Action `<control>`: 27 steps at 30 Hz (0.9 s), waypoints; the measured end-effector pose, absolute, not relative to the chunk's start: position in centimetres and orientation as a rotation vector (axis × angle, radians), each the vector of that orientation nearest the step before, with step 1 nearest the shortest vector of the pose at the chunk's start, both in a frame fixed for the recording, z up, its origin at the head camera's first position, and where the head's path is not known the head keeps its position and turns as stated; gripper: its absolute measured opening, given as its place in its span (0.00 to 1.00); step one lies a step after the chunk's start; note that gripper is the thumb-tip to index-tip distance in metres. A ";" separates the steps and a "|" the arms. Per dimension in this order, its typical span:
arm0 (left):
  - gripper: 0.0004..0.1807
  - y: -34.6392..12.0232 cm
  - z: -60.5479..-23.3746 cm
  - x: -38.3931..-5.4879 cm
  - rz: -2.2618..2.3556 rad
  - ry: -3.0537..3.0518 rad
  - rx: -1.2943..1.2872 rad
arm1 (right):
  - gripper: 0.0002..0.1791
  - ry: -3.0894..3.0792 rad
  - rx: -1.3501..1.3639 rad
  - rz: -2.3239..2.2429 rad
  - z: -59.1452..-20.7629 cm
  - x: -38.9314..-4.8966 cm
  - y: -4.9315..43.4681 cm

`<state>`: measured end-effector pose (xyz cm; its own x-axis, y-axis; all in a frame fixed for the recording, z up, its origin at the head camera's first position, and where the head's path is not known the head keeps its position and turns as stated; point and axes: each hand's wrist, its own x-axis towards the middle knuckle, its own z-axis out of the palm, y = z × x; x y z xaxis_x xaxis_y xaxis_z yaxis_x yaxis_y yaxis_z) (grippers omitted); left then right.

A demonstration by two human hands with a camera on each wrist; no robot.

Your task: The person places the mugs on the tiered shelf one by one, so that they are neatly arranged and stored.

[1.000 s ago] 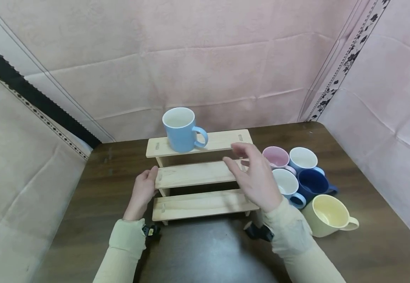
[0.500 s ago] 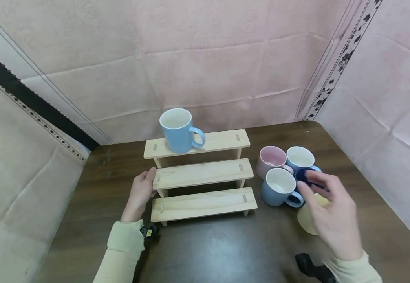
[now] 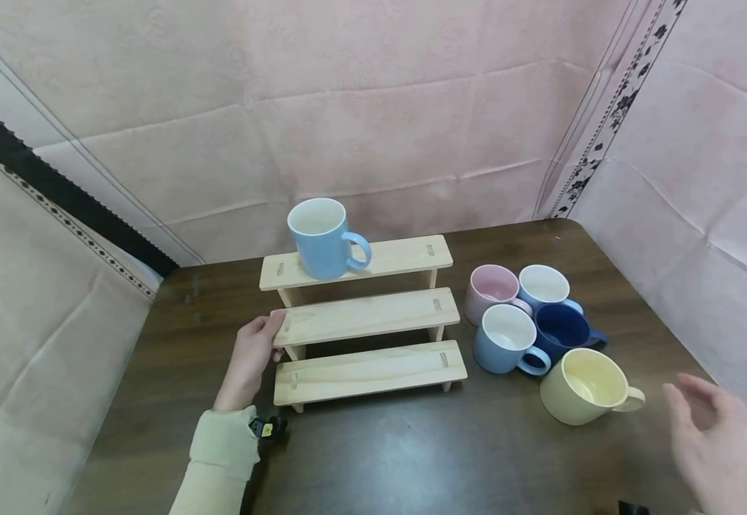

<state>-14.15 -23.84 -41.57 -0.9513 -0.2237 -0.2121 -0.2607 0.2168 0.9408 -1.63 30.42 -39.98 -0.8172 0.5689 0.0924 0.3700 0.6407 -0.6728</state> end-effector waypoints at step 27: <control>0.26 -23.7 -41.4 -14.2 1.918 2.386 -0.468 | 0.21 -2.815 -0.254 0.948 -44.6 -2.0 32.0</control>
